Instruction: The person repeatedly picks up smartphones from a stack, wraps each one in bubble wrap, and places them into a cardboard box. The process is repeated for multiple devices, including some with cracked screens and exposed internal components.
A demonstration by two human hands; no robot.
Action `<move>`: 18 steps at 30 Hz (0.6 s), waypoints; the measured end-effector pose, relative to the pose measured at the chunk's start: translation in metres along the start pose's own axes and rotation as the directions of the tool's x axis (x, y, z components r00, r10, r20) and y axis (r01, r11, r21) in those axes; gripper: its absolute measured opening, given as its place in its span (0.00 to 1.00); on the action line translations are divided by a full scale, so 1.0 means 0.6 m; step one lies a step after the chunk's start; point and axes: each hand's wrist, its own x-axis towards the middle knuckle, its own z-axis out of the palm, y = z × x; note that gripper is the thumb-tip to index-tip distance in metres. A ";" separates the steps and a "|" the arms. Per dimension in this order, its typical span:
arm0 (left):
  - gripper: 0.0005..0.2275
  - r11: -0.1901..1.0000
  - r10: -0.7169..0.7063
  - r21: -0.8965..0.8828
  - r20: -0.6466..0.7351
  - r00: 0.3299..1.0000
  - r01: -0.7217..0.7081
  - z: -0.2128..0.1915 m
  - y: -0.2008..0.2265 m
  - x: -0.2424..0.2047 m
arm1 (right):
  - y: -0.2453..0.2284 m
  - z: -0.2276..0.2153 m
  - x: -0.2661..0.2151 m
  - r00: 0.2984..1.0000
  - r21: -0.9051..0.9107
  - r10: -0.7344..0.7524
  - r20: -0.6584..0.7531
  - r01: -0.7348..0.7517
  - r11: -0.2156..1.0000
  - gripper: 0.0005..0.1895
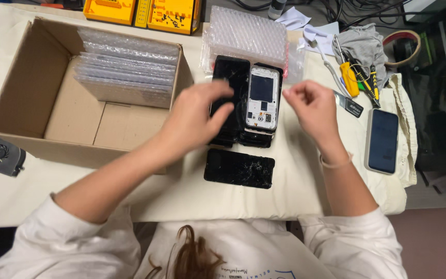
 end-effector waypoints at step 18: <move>0.27 0.534 -0.587 -0.559 0.296 0.754 0.635 0.120 -0.061 -0.249 | 0.036 0.027 -0.236 0.873 -0.251 0.333 0.356 -0.254 0.934 0.25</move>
